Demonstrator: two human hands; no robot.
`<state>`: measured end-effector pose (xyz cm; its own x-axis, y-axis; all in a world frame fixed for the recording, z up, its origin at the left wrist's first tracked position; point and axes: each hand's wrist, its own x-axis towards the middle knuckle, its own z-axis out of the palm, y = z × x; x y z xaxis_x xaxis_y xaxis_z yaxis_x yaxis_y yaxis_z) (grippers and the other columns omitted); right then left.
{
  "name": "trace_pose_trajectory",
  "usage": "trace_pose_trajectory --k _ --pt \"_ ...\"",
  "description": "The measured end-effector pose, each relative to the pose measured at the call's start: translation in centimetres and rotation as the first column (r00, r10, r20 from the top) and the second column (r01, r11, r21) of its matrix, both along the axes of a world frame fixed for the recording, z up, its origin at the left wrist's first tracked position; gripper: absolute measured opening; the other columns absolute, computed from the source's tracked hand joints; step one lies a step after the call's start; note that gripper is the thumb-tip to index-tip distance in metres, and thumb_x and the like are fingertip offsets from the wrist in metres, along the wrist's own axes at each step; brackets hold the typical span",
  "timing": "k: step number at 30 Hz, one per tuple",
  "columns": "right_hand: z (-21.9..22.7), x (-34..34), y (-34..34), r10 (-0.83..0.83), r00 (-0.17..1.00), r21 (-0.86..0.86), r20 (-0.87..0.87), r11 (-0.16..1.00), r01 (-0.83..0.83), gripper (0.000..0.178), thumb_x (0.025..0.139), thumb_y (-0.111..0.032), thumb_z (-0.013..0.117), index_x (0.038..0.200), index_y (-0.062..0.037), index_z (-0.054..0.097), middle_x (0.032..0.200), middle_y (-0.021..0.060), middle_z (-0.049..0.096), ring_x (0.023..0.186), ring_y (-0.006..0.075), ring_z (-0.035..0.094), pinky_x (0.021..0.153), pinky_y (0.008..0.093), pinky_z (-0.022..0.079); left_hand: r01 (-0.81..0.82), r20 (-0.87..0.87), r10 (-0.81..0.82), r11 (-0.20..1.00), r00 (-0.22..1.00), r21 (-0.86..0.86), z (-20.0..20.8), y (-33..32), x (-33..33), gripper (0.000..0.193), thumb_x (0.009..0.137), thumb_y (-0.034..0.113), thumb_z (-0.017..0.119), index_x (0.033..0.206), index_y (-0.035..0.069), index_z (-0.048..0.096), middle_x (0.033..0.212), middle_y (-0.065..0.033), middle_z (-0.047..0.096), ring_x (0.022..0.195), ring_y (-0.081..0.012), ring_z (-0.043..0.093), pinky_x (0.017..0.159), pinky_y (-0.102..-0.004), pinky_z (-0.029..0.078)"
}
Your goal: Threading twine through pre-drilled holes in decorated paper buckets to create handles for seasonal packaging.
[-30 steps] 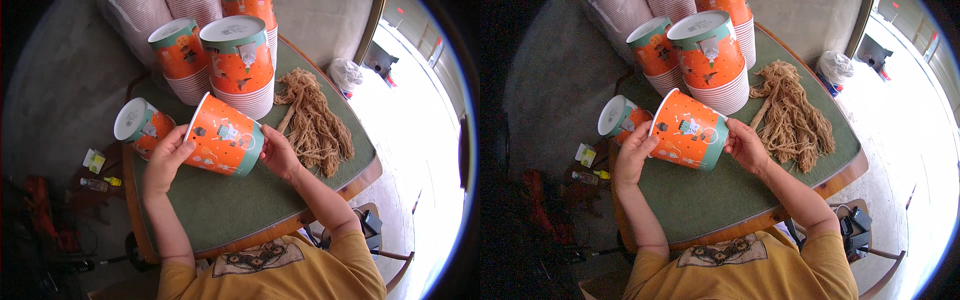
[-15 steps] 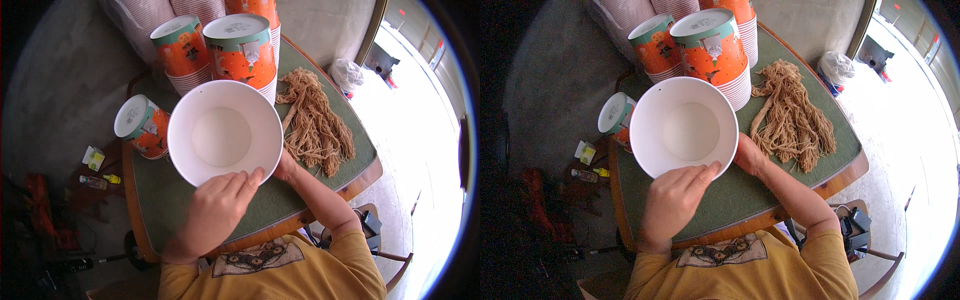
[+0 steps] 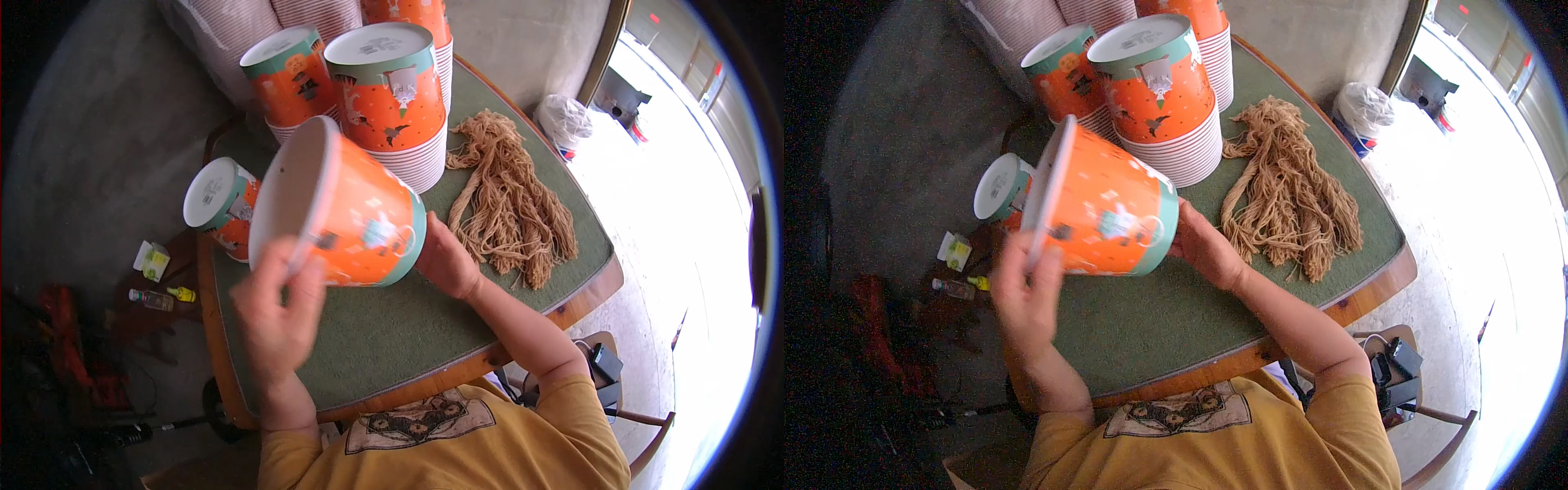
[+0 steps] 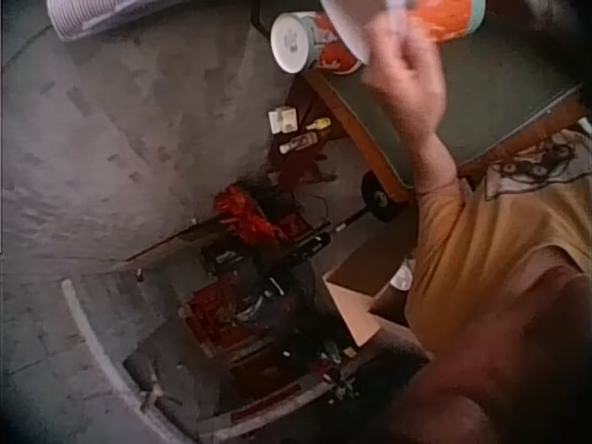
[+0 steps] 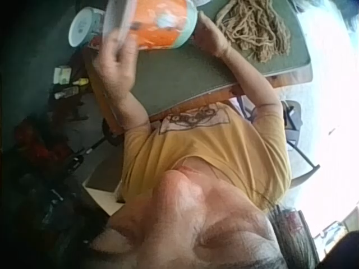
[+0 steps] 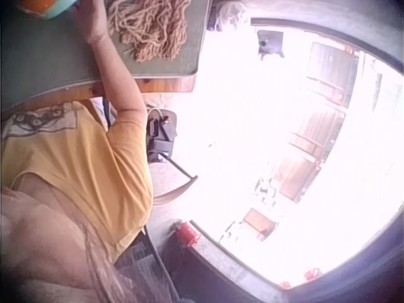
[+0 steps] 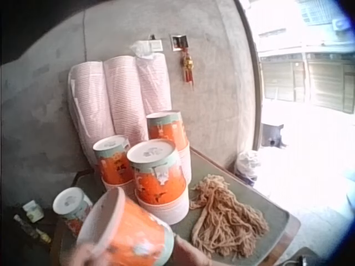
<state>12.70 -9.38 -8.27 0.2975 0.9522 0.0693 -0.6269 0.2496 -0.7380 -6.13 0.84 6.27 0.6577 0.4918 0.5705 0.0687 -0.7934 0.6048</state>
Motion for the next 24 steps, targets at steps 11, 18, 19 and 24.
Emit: trace_pose_trajectory --k 11,18,19,24 --pt "0.8 -0.7 0.1 -0.273 0.798 0.088 0.537 0.959 0.269 0.068 0.091 -0.027 0.065 0.145 -0.0121 0.027 0.131 0.0079 0.034 0.122 0.0211 0.042 0.100 0.0363 0.042 0.284 0.386 0.120 0.488 0.915 -0.825 -3.9 10.7 1.0 0.027 0.093 0.018 0.057 0.115 0.003 0.058 0.113 -0.0085 0.064 0.104 -0.0179 0.062 0.091 -0.0326 0.048" --pt "1.4 -0.6 -0.4 -0.448 0.499 0.307 0.742 0.889 0.341 0.066 0.084 -0.025 0.073 0.139 -0.0107 0.041 0.124 0.0114 0.039 0.112 0.0234 0.045 0.094 0.0338 0.045 0.300 0.309 0.118 0.088 0.944 -0.950 -8.7 13.8 2.7 0.033 0.092 0.023 0.057 0.118 0.003 0.060 0.115 -0.0098 0.065 0.109 -0.0219 0.061 0.095 -0.0391 0.047" --pt "1.5 -0.6 -0.5 -0.448 0.499 0.308 0.742 0.889 0.340 0.066 0.084 -0.025 0.073 0.139 -0.0107 0.041 0.124 0.0114 0.039 0.112 0.0234 0.045 0.094 0.0338 0.045 0.267 0.279 0.131 0.107 0.951 -0.958 -9.3 13.6 3.0 0.032 0.092 0.024 0.058 0.117 0.003 0.061 0.114 -0.0095 0.066 0.108 -0.0216 0.061 0.095 -0.0385 0.047" --pt "2.1 -1.1 -0.9 -0.488 0.285 0.377 0.825 0.851 0.366 0.059 0.080 -0.020 0.076 0.133 -0.0102 0.050 0.115 0.0124 0.045 0.107 0.0238 0.047 0.090 0.0337 0.046 0.296 0.304 0.093 0.096 0.948 -0.950 -12.2 14.8 3.1 0.031 0.092 0.024 0.059 0.115 0.004 0.062 0.110 -0.0089 0.067 0.103 -0.0214 0.063 0.091 -0.0365 0.050"
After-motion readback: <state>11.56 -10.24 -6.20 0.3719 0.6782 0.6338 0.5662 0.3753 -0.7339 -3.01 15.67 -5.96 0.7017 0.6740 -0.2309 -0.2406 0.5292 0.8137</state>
